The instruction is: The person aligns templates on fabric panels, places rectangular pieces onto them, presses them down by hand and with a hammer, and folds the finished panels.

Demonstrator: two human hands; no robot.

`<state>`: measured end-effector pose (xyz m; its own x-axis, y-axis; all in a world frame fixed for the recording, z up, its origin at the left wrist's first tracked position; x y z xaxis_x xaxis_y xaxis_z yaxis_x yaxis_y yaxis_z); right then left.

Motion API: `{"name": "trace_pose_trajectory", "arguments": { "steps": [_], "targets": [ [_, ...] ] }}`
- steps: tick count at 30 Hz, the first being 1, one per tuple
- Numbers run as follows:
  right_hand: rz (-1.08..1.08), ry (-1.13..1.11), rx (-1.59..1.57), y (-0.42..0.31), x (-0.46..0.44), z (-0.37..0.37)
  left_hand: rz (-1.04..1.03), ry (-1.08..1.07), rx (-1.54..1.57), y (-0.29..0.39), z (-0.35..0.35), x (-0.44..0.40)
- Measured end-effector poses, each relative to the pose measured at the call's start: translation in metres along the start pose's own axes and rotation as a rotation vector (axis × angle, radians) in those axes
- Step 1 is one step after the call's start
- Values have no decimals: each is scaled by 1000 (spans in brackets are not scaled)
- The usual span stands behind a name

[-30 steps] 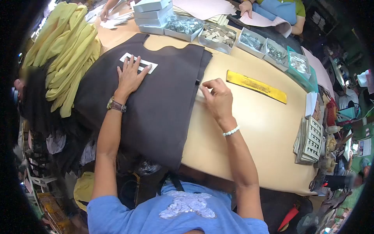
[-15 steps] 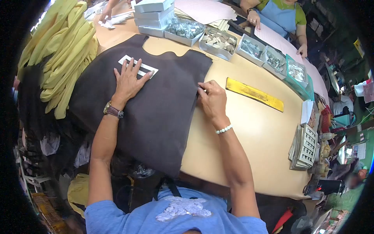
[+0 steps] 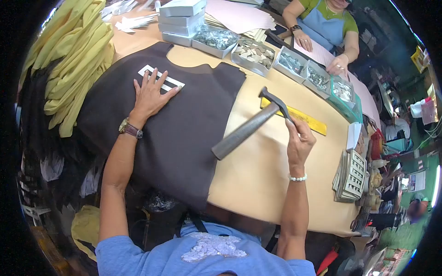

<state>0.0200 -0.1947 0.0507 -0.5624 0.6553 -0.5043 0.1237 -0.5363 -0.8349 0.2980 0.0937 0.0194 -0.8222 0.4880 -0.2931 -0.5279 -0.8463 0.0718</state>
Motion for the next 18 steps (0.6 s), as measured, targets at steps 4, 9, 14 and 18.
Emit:
{"name": "trace_pose_trajectory", "arguments": {
  "steps": [4, 9, 14, 18],
  "targets": [
    [40, -48, -102, -30, -5, -48, -1, -28, 8, 0, 0, 0],
    [43, -206, -207, -51, 1, -135, -11, -65, 8, 0, -2, 0],
    [3, -100, -132, 0, -2, -149, -30, -51, -16, -3, -4, 0],
    [-54, 34, -74, 34, -16, -105, -29, -33, -21, -3, -5, 1]
  ]
}}
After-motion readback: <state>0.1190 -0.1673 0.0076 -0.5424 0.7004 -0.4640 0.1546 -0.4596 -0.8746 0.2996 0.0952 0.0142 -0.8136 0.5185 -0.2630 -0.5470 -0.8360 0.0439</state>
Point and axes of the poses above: each hand's wrist, its own x-axis away from the middle knuckle, its own z-axis out of the back of the hand, y = z × x, the point moved 5 cm from there along -x, towards the middle knuckle, and after that the axes turned 8 degrees about -x, right-handed, at the moved point
